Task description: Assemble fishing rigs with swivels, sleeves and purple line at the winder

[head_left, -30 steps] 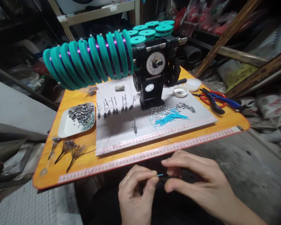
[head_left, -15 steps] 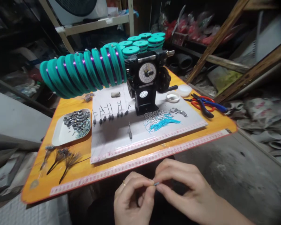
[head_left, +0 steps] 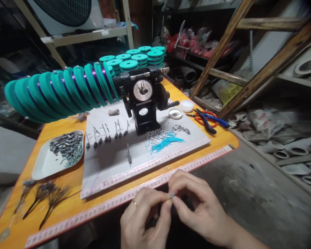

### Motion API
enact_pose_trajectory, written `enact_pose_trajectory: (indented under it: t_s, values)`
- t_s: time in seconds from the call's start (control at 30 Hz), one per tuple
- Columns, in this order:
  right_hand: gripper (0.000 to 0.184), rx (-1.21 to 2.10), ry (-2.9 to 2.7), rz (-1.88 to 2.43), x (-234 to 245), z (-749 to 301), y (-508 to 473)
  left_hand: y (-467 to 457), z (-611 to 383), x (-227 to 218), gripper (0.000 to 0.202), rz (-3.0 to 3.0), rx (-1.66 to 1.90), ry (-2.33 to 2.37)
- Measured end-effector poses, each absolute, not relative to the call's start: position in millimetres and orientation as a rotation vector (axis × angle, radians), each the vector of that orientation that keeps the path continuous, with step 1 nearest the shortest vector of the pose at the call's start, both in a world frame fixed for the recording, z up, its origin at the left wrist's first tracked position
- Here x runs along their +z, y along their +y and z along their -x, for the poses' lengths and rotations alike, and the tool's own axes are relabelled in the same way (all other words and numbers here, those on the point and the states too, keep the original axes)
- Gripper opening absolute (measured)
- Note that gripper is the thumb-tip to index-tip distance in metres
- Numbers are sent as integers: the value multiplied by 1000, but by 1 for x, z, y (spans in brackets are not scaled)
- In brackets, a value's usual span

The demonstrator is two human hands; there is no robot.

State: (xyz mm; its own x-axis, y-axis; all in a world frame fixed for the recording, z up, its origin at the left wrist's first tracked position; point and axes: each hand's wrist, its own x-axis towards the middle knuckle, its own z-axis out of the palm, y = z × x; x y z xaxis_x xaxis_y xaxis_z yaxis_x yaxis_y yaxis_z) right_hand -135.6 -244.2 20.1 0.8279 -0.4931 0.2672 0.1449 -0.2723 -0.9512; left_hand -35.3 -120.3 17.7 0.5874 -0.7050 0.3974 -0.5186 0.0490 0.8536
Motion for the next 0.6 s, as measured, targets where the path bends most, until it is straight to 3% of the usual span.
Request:
enact_pose_trajectory:
  t_s: [0.33, 0.6]
  values:
    - [10, -653, 373, 1497, 15, 136, -252, -146, 25, 36, 12, -1653, -220, -1206]
    - [7, -809, 462, 1849, 18, 140, -269, -151, 28, 31, 11, -1666, -225, -1133]
